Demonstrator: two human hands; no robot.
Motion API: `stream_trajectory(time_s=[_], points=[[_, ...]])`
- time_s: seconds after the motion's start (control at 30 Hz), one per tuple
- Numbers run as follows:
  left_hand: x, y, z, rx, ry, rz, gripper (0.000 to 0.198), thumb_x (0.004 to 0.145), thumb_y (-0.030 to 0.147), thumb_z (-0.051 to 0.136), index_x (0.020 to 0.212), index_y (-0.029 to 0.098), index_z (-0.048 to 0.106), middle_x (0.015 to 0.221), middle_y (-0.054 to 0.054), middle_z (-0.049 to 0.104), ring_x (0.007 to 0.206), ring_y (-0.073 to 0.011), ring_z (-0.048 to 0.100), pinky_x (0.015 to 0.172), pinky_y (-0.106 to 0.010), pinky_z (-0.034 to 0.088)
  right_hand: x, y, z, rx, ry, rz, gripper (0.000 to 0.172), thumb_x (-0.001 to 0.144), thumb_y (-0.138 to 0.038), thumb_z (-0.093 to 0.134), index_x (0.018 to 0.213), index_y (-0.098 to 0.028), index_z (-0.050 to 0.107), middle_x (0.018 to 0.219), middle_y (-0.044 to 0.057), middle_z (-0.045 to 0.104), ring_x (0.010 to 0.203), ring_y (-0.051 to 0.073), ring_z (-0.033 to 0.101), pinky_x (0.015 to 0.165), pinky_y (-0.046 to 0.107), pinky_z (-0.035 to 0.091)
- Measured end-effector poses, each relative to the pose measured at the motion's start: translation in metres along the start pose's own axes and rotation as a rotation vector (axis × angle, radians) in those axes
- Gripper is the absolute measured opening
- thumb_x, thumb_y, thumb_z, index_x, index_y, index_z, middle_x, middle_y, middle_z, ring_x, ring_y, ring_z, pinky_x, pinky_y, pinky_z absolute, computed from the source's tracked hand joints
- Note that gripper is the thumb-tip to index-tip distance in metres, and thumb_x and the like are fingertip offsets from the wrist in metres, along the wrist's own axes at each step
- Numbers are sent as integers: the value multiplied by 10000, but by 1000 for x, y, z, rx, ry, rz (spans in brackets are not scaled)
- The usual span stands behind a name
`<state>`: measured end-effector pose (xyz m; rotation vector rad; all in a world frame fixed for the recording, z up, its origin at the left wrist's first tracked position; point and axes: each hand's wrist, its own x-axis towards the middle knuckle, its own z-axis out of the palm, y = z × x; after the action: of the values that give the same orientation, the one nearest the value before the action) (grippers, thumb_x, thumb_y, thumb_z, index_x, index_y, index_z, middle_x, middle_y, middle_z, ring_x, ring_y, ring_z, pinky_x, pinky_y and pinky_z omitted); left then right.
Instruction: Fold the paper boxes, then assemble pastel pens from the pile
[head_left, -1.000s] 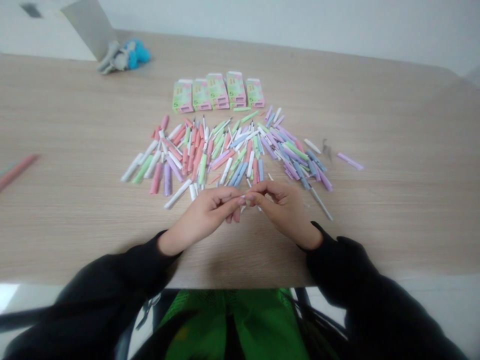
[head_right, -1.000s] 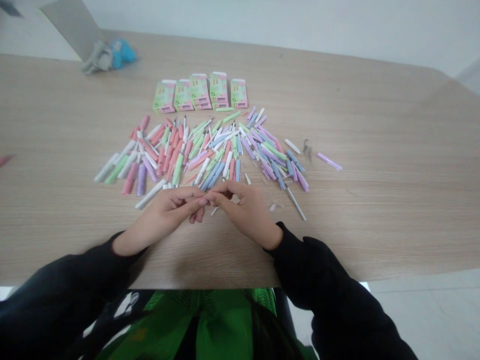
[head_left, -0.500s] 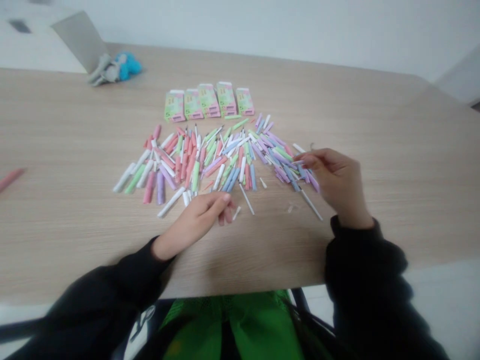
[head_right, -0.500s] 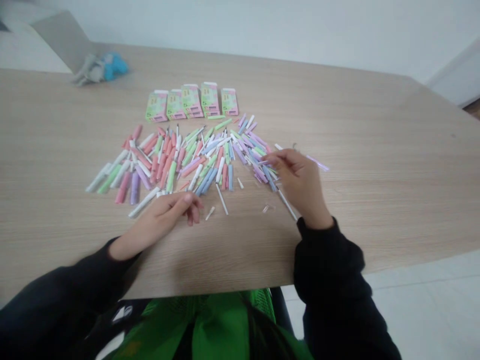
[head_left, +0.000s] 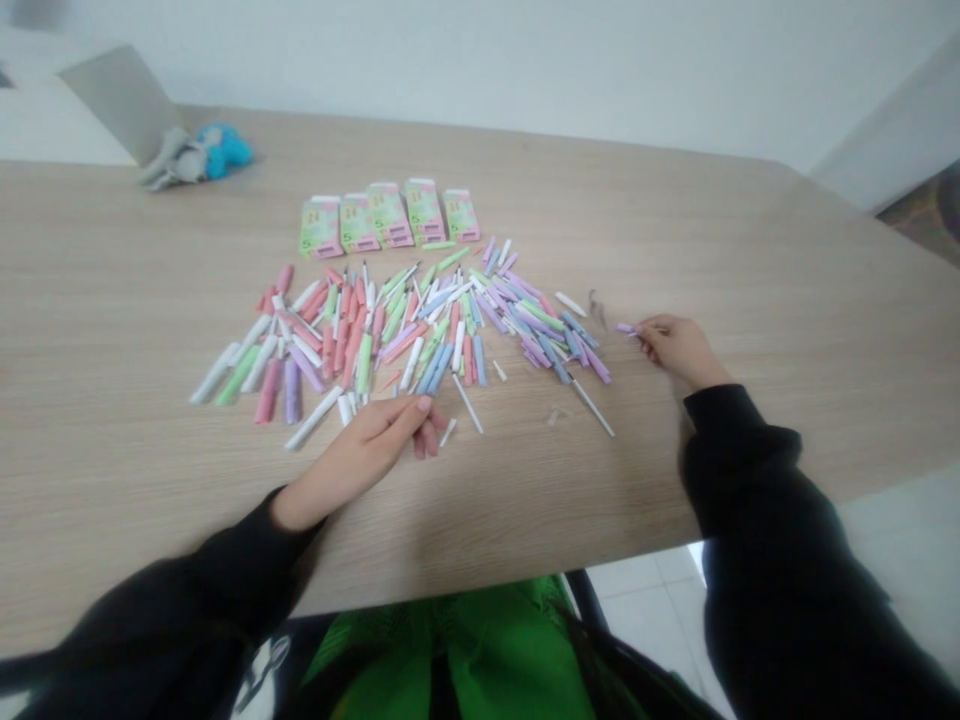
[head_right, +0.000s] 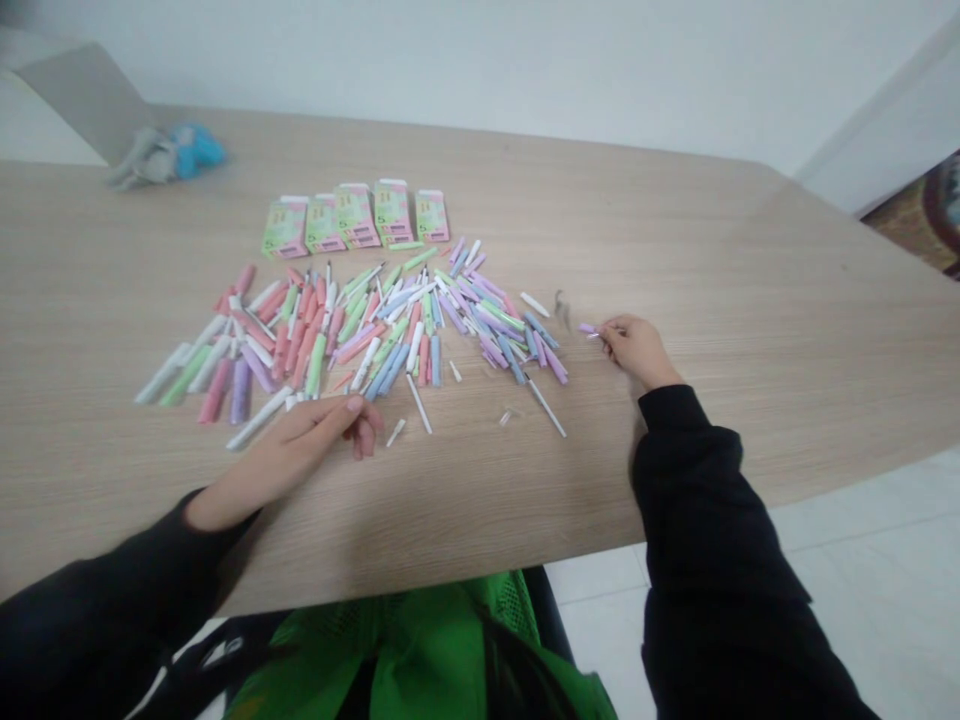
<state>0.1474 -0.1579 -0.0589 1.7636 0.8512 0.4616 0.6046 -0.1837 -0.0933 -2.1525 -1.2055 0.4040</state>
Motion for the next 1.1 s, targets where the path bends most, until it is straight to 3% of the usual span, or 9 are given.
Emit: stream_trajectory(time_s=[0.2, 0.43, 0.67, 0.8, 0.97, 1.1], points=[[1, -1, -2, 41, 20, 27, 435, 1010, 477, 425, 814, 171, 664, 685, -27, 707, 680, -175, 648, 724, -287, 502, -2, 9, -3, -74, 90, 0, 201, 924, -221, 557, 797, -134, 687, 618, 65, 678, 527, 137, 585, 598, 290, 450], [0, 1, -3, 56, -20, 18, 426, 1016, 436, 394, 813, 171, 661, 686, -15, 692, 682, -167, 643, 728, -293, 504, -3, 14, -3, -229, 59, -67, 203, 921, -247, 521, 866, -148, 689, 706, 82, 698, 643, 201, 647, 649, 316, 485], [-1, -3, -3, 136, -64, 64, 424, 1026, 408, 386, 777, 177, 639, 719, -7, 680, 705, -158, 637, 730, -295, 485, -8, 8, 16, -467, 35, -295, 201, 910, -173, 453, 937, -154, 652, 1041, 178, 673, 981, 279, 617, 838, 367, 466], [-1, -6, -2, 178, -83, 89, 432, 1037, 408, 374, 785, 176, 638, 724, 0, 658, 716, -154, 634, 746, -298, 473, -14, 7, 22, -583, 30, -345, 256, 961, -217, 408, 1036, -131, 636, 1109, 199, 628, 910, 279, 579, 765, 370, 420], [1, -9, -2, 181, -97, 102, 447, 1037, 417, 368, 760, 177, 623, 730, 0, 651, 709, -153, 623, 740, -301, 466, -16, 11, 22, -788, 86, -360, 299, 1004, -283, 388, 1013, -115, 635, 1079, 210, 646, 1029, 338, 530, 851, 427, 362], [1, -12, -3, 201, -95, 82, 463, 1036, 432, 359, 760, 176, 629, 743, -8, 658, 713, -159, 620, 755, -316, 462, -13, 9, 21, -816, 16, -342, 316, 1022, -241, 342, 1032, -97, 623, 1046, 217, 667, 967, 299, 576, 809, 382, 376]])
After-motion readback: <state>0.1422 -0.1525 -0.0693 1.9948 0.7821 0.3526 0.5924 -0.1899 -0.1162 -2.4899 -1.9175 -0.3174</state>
